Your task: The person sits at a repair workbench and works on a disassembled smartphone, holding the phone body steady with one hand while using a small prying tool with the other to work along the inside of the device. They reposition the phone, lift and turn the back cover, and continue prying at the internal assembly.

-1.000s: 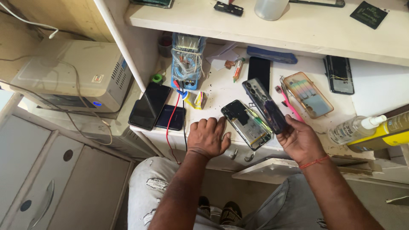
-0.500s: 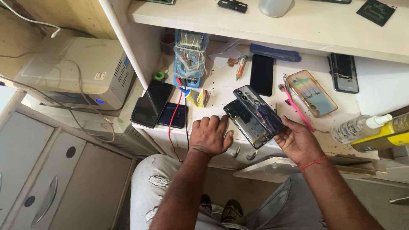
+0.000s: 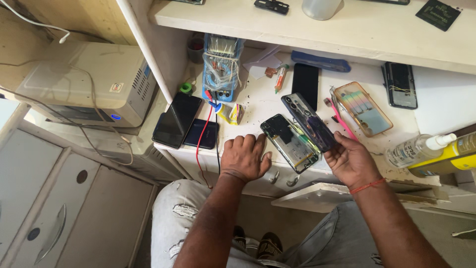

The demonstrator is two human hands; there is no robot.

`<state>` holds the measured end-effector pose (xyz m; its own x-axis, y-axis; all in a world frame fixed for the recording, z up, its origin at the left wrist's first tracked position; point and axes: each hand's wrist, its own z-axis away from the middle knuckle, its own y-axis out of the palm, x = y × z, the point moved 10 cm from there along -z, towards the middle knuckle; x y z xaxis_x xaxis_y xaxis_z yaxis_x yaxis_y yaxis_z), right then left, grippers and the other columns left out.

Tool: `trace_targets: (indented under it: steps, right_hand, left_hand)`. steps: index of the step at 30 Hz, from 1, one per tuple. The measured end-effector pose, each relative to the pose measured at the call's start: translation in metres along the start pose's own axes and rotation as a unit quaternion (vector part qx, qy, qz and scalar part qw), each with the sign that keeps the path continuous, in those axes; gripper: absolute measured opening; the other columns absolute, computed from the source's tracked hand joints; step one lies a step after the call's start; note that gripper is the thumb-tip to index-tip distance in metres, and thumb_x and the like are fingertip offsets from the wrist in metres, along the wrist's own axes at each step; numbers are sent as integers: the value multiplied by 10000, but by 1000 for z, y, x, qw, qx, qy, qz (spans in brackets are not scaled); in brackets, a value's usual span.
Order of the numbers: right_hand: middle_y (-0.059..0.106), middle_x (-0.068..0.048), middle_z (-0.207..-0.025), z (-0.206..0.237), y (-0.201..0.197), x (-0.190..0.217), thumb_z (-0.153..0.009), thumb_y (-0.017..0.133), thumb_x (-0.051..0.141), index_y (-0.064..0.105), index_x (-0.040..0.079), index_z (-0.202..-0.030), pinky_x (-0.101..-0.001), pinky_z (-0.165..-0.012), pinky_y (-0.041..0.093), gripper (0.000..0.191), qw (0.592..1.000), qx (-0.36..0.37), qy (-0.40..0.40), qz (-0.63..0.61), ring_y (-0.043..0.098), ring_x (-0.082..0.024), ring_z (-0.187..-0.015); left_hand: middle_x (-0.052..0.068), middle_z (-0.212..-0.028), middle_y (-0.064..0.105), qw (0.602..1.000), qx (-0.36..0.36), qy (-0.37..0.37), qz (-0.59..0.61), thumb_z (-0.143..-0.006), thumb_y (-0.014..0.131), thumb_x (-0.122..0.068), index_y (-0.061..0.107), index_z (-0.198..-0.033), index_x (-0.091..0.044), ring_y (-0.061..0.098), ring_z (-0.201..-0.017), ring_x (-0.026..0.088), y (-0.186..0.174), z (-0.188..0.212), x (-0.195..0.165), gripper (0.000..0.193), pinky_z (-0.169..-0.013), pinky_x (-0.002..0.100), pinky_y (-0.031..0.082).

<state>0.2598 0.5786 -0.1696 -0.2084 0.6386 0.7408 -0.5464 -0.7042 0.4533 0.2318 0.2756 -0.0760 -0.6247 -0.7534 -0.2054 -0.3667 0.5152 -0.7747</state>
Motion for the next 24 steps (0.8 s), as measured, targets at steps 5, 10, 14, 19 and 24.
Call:
trace_targets:
  steps: [5, 10, 14, 19, 24]
  right_hand:
    - [674, -9, -938, -2, -3, -3, -935, 721, 160, 649, 119, -1029, -292, -701, 571, 125, 1000, -11, 2, 1, 659, -126, -814]
    - [668, -10, -926, -4, -5, -2, -934, 728, 162, 647, 117, -1020, -288, -697, 556, 126, 1000, -20, -6, 9, 648, -125, -808]
    - [662, -14, -922, -4, -7, -5, -939, 726, 167, 647, 106, -1023, -290, -701, 566, 131, 1000, -23, 0, 11, 649, -128, -811]
    - [663, -20, -919, -2, -5, -8, -937, 723, 167, 655, 98, -1039, -301, -693, 566, 141, 1000, -13, 5, 13, 646, -133, -801]
    - [679, -32, -948, 1, -1, -7, -943, 714, 173, 656, 107, -1044, -306, -714, 566, 134, 1000, -3, -1, 22, 656, -143, -826]
  left_hand:
    - [40, -945, 602, 1000, -1, -1, 5, -872, 605, -475, 683, -1266, -147, 580, -854, 252, 0, 0, 0, 518, -742, 450, 419]
    - [41, -947, 605, 1000, -1, 0, 5, -870, 605, -472, 688, -1265, -146, 580, -856, 250, 0, 0, 0, 519, -744, 447, 419]
    - [39, -945, 603, 1000, 1, 1, 2, -873, 603, -472, 689, -1263, -143, 580, -854, 247, -1, 0, 0, 517, -740, 444, 419]
    - [37, -942, 600, 1000, -2, 2, 1, -876, 600, -470, 689, -1264, -142, 577, -852, 244, -2, 0, -2, 515, -742, 443, 420]
    - [37, -945, 599, 1000, 3, -2, 2, -877, 599, -471, 686, -1265, -145, 580, -860, 244, -1, 0, -1, 514, -751, 440, 421]
